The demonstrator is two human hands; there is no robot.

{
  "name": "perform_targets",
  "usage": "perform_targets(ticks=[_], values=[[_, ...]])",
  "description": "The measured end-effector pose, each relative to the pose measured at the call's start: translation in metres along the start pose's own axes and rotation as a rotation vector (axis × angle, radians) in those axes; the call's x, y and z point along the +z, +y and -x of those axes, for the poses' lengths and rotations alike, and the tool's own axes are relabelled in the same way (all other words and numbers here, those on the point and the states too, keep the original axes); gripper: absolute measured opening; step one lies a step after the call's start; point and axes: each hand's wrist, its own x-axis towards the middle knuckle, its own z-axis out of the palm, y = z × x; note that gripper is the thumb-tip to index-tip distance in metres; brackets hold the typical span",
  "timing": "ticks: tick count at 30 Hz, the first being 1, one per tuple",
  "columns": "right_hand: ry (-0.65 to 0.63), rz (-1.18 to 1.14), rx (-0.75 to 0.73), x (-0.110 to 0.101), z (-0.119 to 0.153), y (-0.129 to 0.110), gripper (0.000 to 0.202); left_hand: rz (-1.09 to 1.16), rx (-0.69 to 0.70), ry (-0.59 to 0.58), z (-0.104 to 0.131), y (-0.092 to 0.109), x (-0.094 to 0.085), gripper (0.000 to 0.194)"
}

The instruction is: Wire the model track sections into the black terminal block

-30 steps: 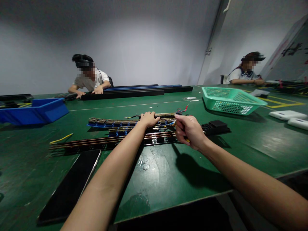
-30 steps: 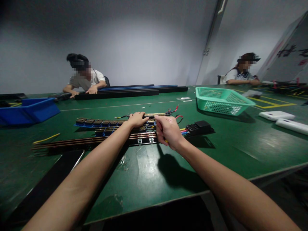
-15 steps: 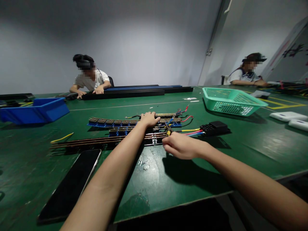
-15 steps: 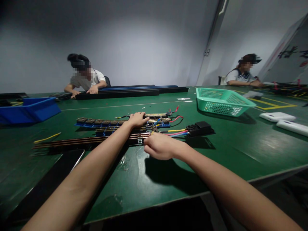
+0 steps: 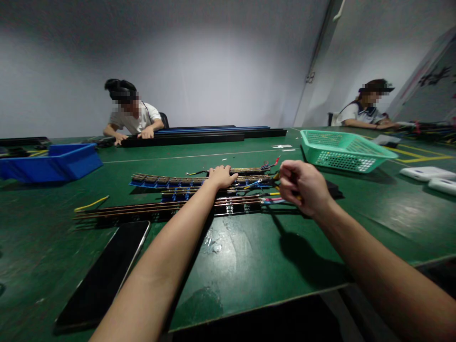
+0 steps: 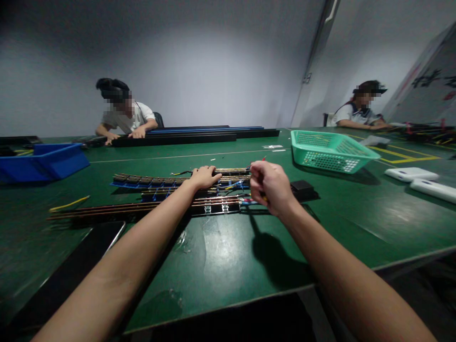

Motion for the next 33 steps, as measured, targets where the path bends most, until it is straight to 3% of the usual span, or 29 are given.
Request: perform_targets(ticks=[5, 9, 16, 18, 23, 28, 30, 33], values=[[0.157, 0.026, 0.106, -0.023, -0.023, -0.025, 0.02, -0.013, -0.006, 0.004, -0.001, 0.0, 0.002, 0.06], [0.172, 0.049, 0.164, -0.037, -0.045, -0.015, 0.016, -0.008, -0.006, -0.004, -0.002, -0.001, 0.002, 0.061], [0.04, 0.284, 0.092, -0.045, -0.053, 0.013, 0.028, -0.01, -0.004, 0.002, -0.003, -0.001, 0.004, 0.062], [-0.072, 0.453, 0.067, -0.041, -0.049, 0.022, 0.038, -0.014, -0.005, 0.003, -0.003, -0.001, 0.003, 0.061], [-0.486, 1.175, -0.178, -0.031, -0.043, 0.033, 0.047, -0.011, 0.004, 0.015, -0.003, -0.001, 0.003, 0.061], [-0.599, 1.266, -0.157, -0.033, -0.041, 0.029, 0.042, -0.013, 0.003, 0.015, -0.003, -0.001, 0.004, 0.062], [-0.575, 1.187, -0.141, -0.034, -0.041, 0.03, 0.041, -0.014, 0.004, 0.018, -0.004, -0.001, 0.004, 0.062], [-0.279, 0.83, -0.076, -0.035, -0.045, 0.032, 0.037, -0.013, 0.01, 0.019, -0.004, -0.002, 0.005, 0.062]])
